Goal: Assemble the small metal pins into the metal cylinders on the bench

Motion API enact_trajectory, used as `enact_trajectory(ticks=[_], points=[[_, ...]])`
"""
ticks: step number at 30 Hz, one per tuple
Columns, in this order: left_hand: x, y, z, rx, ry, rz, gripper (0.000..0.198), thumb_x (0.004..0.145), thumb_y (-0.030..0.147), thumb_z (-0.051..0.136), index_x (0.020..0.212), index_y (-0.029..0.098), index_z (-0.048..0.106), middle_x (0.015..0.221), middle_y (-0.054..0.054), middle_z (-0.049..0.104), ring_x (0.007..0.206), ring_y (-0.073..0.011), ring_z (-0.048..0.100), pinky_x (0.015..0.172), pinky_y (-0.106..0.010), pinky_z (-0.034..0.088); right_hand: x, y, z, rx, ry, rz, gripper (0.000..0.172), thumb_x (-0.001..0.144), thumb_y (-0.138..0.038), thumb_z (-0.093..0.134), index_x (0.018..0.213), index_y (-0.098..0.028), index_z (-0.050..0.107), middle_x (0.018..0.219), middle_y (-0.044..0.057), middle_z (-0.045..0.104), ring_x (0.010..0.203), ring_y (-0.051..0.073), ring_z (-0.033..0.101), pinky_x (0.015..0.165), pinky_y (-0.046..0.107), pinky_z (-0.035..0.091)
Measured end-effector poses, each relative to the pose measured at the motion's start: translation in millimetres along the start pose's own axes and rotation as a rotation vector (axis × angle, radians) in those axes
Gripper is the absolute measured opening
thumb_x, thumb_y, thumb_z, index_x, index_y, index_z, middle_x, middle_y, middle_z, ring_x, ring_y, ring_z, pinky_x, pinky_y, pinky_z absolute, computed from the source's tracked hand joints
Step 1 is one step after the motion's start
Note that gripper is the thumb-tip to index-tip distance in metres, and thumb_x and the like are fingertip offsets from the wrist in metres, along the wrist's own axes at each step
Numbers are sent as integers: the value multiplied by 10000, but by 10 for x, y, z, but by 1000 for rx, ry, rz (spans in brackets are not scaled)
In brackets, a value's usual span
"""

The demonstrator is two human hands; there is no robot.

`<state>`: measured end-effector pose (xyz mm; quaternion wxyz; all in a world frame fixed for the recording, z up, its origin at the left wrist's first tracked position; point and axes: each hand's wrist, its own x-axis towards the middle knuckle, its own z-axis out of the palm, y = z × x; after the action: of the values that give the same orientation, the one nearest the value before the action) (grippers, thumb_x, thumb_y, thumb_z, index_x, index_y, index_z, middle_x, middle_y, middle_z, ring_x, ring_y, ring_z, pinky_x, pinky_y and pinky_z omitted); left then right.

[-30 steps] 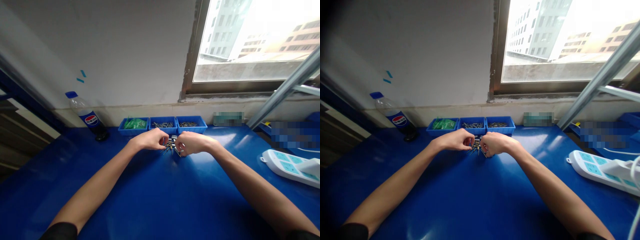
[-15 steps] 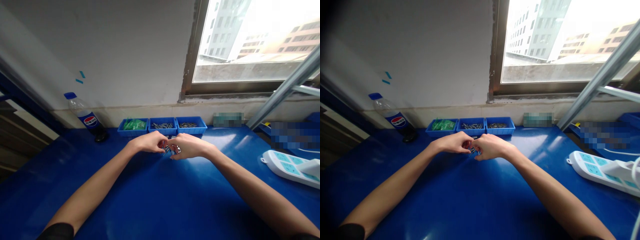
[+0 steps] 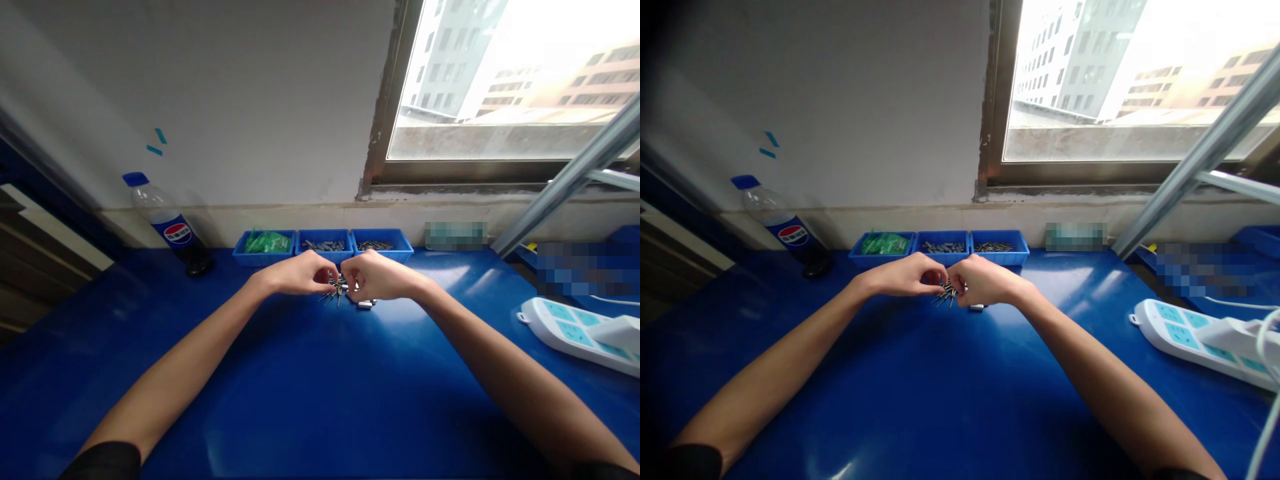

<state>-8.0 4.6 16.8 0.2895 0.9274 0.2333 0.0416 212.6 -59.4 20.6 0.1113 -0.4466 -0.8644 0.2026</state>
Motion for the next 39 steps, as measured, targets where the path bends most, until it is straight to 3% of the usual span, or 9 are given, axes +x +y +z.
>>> enact_trajectory(ticks=[3,12,17,21,24,28,30,33,39], points=[[29,31,24,-41,52,71,250,929,329,639,1059,159,768,814,-50,744,682,-138,650,630,-229,451,-20,47,-90,93,70,-7,106,655,-107,665,680,-191,606,633,-40,648,590,111,565,564,229,364],[54,52,15,-2,198,159,167,899,242,657,865,127,773,787,-55,744,690,-132,658,668,-231,479,-32,170,-143,303,106,-18,60,725,-158,692,781,-180,695,749,0,730,705,147,672,683,261,515],[11,64,-27,-33,274,119,183,874,284,691,837,119,761,751,-43,728,653,-119,640,632,-219,479,-26,265,-133,625,31,16,249,764,-364,788,915,-171,747,809,38,773,773,200,751,712,306,594],[5,84,-43,-36,262,87,229,883,340,699,840,123,760,740,-41,723,645,-119,635,614,-220,462,-33,349,-145,740,82,26,344,742,-447,827,926,-160,783,813,61,786,769,213,758,729,325,611],[-1,56,-51,22,175,11,205,861,337,725,873,136,765,737,-38,720,643,-127,632,592,-223,437,-30,420,-168,679,200,63,336,759,-453,811,909,-153,789,786,68,781,742,218,754,714,336,615],[-17,-16,-31,169,51,-122,88,797,234,746,825,151,743,765,-39,728,653,-139,633,594,-229,417,-29,525,-202,420,601,224,318,783,-400,751,984,-157,797,799,79,781,742,230,760,704,343,615],[-16,-44,-3,217,21,-156,87,765,198,744,843,162,727,789,-36,731,662,-145,632,590,-232,410,-37,561,-219,328,686,303,346,787,-372,725,1050,-157,793,800,83,782,721,229,760,694,341,609],[2,-61,54,283,41,-180,98,747,137,695,836,176,703,804,-39,725,670,-157,627,575,-245,390,-49,581,-225,350,585,318,327,801,-362,706,1045,-161,789,764,76,774,712,228,761,681,330,597],[43,-53,122,338,104,-235,140,723,86,623,805,191,668,781,-39,710,641,-164,608,551,-262,347,-26,532,-150,383,340,170,247,821,-350,709,982,-177,780,790,61,779,732,215,755,699,314,588]])
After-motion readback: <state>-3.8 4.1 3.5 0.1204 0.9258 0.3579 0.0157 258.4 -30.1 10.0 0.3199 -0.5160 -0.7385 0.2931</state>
